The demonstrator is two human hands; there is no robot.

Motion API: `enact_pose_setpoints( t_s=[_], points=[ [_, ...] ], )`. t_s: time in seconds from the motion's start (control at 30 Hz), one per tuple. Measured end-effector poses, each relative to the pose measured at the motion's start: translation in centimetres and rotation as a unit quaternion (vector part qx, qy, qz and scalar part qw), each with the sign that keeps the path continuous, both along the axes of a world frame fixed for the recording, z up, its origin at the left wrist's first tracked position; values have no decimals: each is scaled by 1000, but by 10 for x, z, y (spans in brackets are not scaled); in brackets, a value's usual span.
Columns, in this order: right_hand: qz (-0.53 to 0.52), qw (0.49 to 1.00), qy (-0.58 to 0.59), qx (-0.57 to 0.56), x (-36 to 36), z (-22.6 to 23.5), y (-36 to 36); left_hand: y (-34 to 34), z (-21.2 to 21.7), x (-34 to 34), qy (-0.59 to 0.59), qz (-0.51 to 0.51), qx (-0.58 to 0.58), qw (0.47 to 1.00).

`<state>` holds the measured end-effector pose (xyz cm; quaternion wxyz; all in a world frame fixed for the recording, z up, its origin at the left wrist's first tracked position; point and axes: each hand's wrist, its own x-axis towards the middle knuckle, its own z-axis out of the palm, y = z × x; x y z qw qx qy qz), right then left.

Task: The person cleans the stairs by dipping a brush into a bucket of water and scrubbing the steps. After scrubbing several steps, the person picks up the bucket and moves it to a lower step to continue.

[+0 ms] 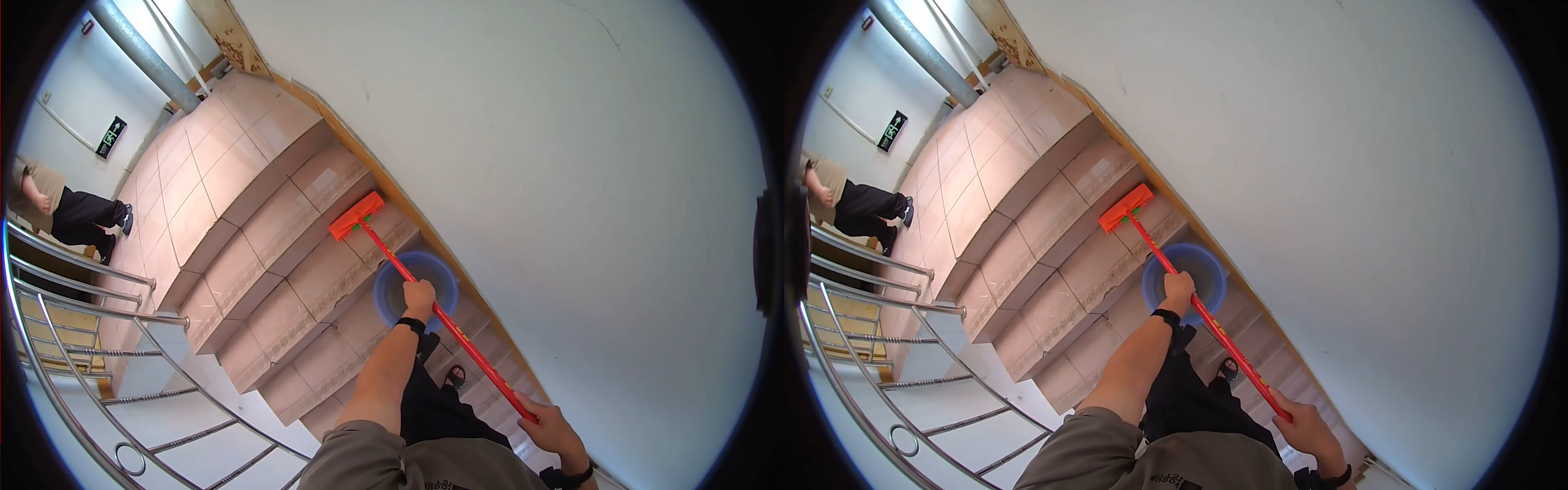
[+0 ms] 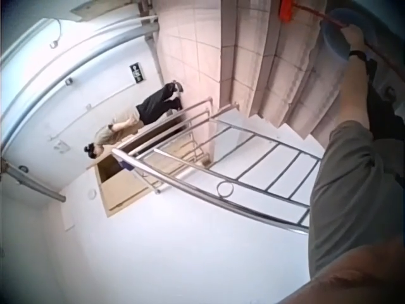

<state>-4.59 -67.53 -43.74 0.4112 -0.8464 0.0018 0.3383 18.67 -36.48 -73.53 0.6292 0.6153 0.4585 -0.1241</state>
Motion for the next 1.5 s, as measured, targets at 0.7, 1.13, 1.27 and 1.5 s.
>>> enact_pose_setpoints(
  t_s=[0.7,1.13,1.27,1.5],
  points=[
    [-81,978,174,-79,-72,56,-96,-117,54,-107,37,11,79,996],
    [24,999,20,-7,-9,8,6,9,3,-15,-7,19,5,1000],
    [13,1000,-7,7,-29,8,-23,-12,-35,-35,-4,3,107,994],
    [-18,994,94,-50,-73,35,-93,-102,-80,-124,-18,-88,181,979]
  ],
)
